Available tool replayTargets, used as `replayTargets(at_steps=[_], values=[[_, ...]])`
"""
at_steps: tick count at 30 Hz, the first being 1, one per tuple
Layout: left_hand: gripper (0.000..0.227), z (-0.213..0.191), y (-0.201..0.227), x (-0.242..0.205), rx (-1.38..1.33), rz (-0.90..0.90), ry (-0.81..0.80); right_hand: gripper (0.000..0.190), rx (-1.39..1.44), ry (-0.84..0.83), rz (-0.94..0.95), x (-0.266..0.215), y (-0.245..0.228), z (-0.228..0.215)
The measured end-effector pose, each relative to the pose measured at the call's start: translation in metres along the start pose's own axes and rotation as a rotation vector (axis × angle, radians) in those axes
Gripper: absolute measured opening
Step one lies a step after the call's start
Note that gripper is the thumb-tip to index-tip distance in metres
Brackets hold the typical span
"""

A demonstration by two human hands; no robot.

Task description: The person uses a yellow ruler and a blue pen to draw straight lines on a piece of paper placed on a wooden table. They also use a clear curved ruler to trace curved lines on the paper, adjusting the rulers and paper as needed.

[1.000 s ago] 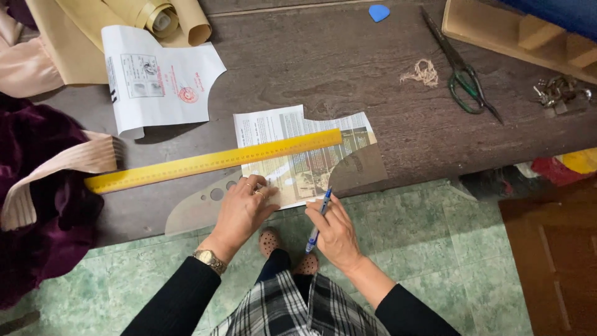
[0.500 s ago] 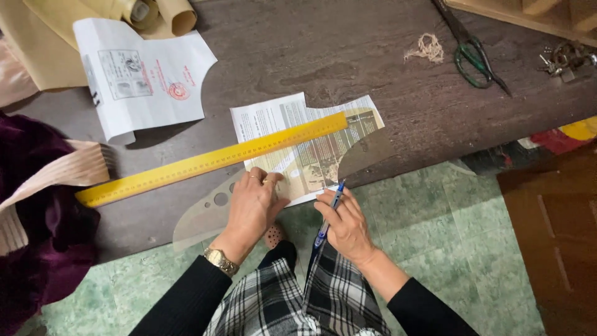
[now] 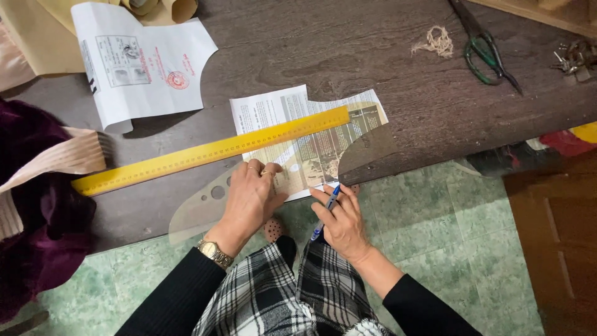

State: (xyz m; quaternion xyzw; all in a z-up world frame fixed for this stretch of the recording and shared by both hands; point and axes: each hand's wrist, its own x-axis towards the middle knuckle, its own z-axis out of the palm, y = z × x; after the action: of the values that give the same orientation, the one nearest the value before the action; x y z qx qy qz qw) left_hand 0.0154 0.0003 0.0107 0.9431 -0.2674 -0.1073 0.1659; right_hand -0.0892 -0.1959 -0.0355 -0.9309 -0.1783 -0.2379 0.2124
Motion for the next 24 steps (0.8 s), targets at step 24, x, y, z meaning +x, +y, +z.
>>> replayTargets(at_steps=[24], values=[[0.108,-0.034,-0.027,-0.018,0.153,-0.273,-0.146,0.032,0.0,0.103,0.01,0.005,0.001,0.004]])
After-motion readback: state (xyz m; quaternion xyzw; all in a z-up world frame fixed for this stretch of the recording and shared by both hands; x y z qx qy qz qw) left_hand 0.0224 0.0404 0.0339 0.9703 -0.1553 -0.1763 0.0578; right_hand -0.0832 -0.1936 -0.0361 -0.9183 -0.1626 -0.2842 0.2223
